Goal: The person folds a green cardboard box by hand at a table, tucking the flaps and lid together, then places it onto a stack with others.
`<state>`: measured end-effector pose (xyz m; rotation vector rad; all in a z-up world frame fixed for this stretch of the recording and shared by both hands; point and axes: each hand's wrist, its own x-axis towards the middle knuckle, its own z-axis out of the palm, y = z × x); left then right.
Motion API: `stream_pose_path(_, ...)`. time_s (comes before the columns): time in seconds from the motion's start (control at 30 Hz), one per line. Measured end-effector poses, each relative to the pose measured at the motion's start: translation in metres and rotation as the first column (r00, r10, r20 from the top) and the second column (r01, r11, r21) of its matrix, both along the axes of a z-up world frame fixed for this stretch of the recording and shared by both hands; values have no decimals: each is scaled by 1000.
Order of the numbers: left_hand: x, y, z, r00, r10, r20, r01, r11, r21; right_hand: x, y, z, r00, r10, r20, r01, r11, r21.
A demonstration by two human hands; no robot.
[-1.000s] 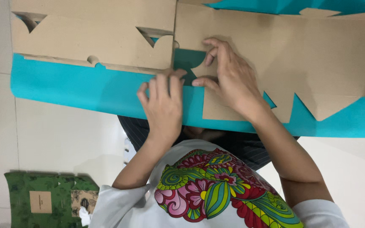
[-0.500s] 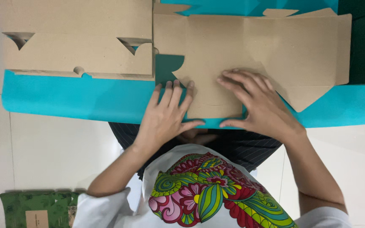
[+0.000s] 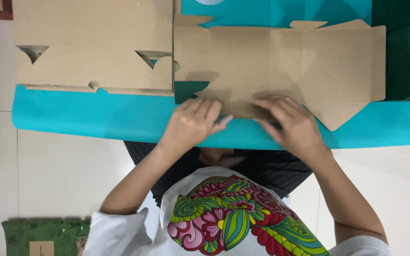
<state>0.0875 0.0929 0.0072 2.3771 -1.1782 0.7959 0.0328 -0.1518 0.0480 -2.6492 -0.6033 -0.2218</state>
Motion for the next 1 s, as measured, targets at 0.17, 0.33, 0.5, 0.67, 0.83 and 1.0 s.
stream_pose_path(0.17,-1,1,32,955,83,-286,-103,993,-59,10,3,5,984,-168,-57,176,964,201)
stream_pose_path(0.33,-6,-13,10,883,242,-402,-315,940,-127,21,1,-2,964,-247,-99,262,946,189)
stream_pose_path(0.5,-6,-26,20,860,411,-302,-435,901,-11,32,2,-3,932,-270,-242,323,921,216)
stream_pose_path(0.67,-6,-27,20,822,424,-381,-460,888,-4,42,2,2,951,-252,-181,284,942,178)
stream_pose_path(0.83,-8,-28,9,862,384,-332,-408,913,-4,40,7,2,948,-287,-139,301,948,101)
stream_pose_path(1.0,-20,-24,4,952,305,-17,-300,944,139,16,11,-8,994,-67,81,70,997,-34)
